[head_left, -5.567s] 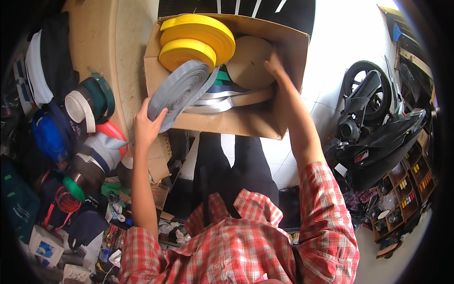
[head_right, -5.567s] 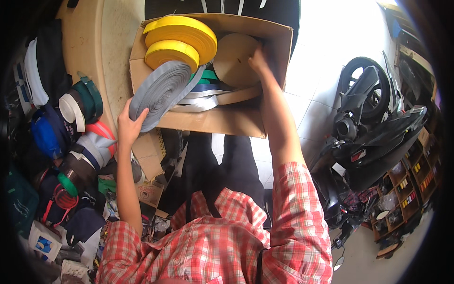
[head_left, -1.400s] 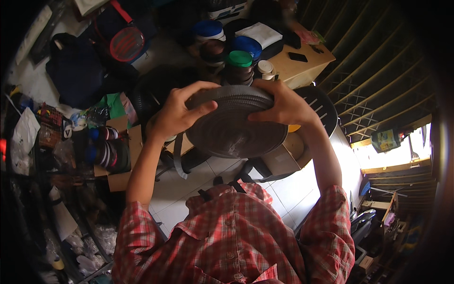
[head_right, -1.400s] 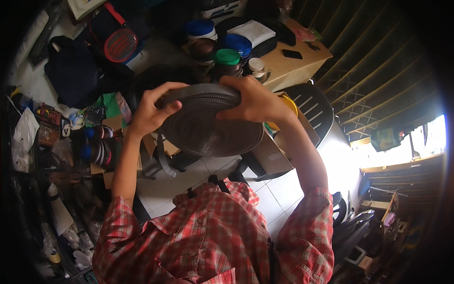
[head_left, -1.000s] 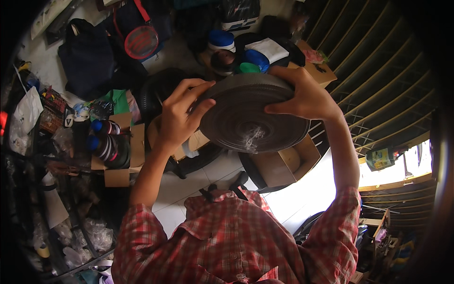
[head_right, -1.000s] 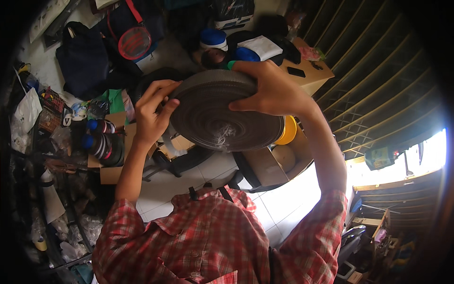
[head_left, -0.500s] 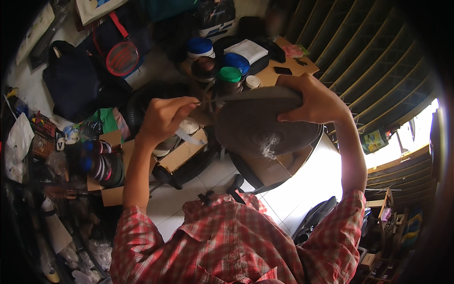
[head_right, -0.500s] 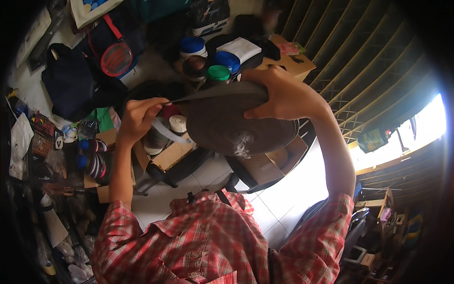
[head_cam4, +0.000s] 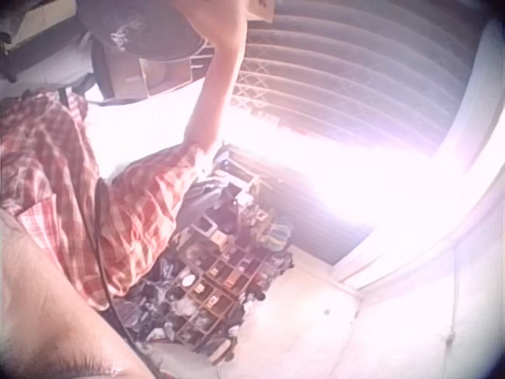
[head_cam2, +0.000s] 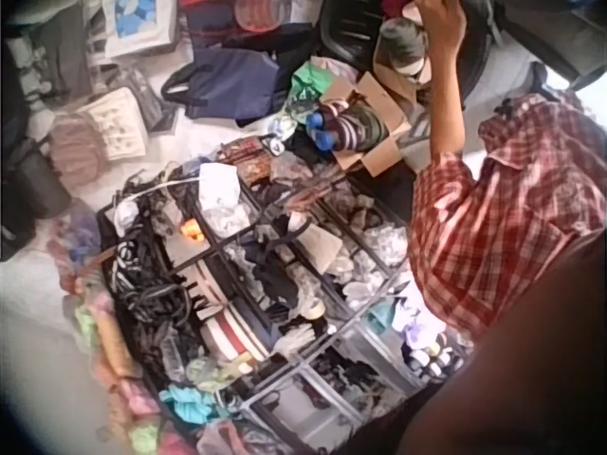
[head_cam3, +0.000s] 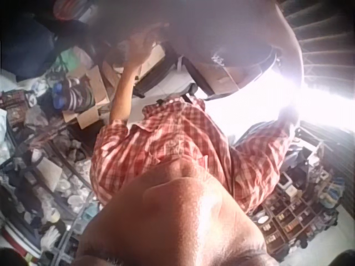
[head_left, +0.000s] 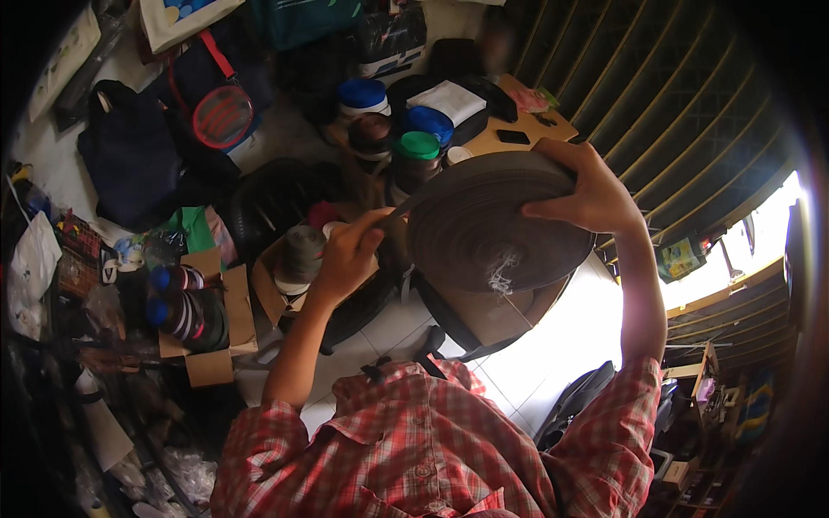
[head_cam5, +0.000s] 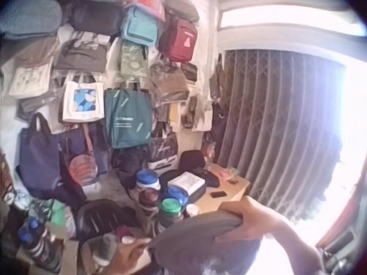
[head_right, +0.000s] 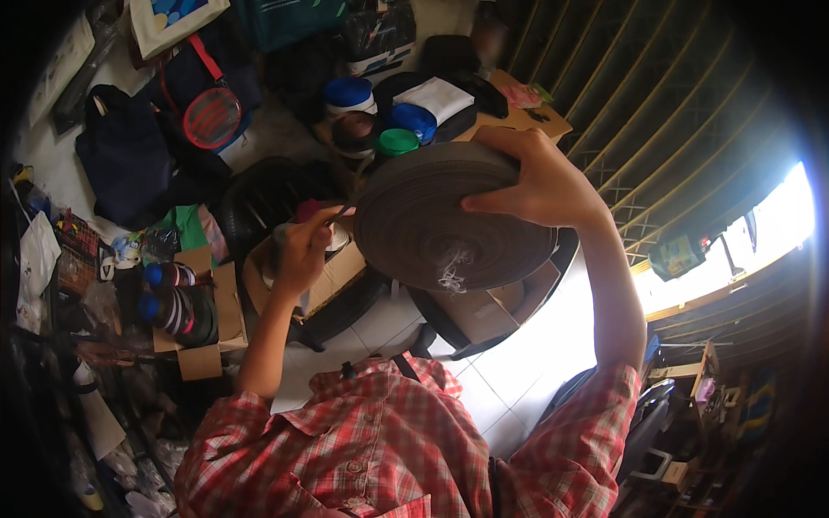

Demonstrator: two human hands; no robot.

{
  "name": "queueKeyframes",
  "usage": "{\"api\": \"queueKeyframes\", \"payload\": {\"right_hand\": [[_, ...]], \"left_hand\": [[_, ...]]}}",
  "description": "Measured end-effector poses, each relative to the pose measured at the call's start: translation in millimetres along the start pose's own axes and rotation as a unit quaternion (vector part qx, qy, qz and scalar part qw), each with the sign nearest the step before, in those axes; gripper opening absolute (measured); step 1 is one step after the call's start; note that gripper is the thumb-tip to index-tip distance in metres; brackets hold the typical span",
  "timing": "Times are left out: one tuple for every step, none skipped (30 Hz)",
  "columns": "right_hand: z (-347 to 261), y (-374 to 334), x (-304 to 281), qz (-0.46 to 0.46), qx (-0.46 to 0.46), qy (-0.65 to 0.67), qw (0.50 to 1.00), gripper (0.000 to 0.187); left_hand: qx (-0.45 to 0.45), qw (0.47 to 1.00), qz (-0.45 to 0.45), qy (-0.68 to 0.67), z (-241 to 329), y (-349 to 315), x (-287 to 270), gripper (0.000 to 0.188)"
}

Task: The person organizes rolls of textile webbing by removing them from a box, inspecting them, and placing them onto shelves in a storage area.

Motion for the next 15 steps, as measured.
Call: {"api": "queueKeyframes", "payload": {"right_hand": [[-2,-1,1,0.023,-0.005,0.012,1.0,0.048],[-4,-1,2,0.02,-0.009,0.011,1.0,0.048],[-6,1,5,0.037,-0.006,0.041,0.998,0.049],[-8,2,7,0.053,-0.003,0.071,0.996,0.049],[-8,4,11,0.047,-0.01,0.071,0.996,0.049],[-6,4,15,0.082,-0.03,0.091,0.992,0.048],[-5,5,19,0.113,-0.052,0.113,0.986,0.047],[-4,6,24,0.102,-0.056,0.11,0.987,0.047],[-4,7,28,0.128,-0.061,0.131,0.981,0.047],[-5,9,32,0.152,-0.066,0.152,0.974,0.046],[-7,10,38,0.157,-0.078,0.191,0.966,0.046],[-6,13,43,0.15,-0.084,0.19,0.966,0.046],[-4,16,46,0.166,-0.082,0.213,0.959,0.046],[-3,19,50,0.181,-0.08,0.235,0.952,0.046],[-2,20,53,0.193,-0.075,0.244,0.947,0.047]], "left_hand": [[-0.038,0.999,-0.004,-0.026,-7,-6,5,0.044],[-0.04,0.999,0.001,-0.025,-8,-6,11,0.044],[-0.004,0.998,0.053,-0.024,-7,-4,18,0.042],[0.031,0.994,0.105,-0.023,-7,-5,20,0.04],[-0.035,0.995,0.093,-0.003,-10,-9,16,0.036],[-0.04,0.994,0.1,-0.004,-8,-7,18,0.036],[-0.008,0.99,0.136,-0.027,-3,1,19,0.035],[0.024,0.984,0.173,-0.048,-1,6,20,0.033],[0.006,0.982,0.178,-0.064,-4,6,20,0.036],[0.002,0.98,0.189,-0.06,-3,5,23,0.036],[-0.031,0.961,0.223,-0.159,-1,4,28,0.04],[-0.058,0.931,0.251,-0.258,0,4,31,0.044],[-0.079,0.933,0.263,-0.235,6,3,29,0.052],[-0.079,0.931,0.271,-0.231,6,1,30,0.052],[-0.084,0.911,0.307,-0.264,6,0,31,0.053]]}}
Point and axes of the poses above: each hand's wrist, its own y-axis towards the middle knuckle, its own x-axis out of the palm, z = x × y, the point moved 1 cm from there along y, towards the middle knuckle, and after that the axes turned 7 degrees about x, right-handed, at the moved point
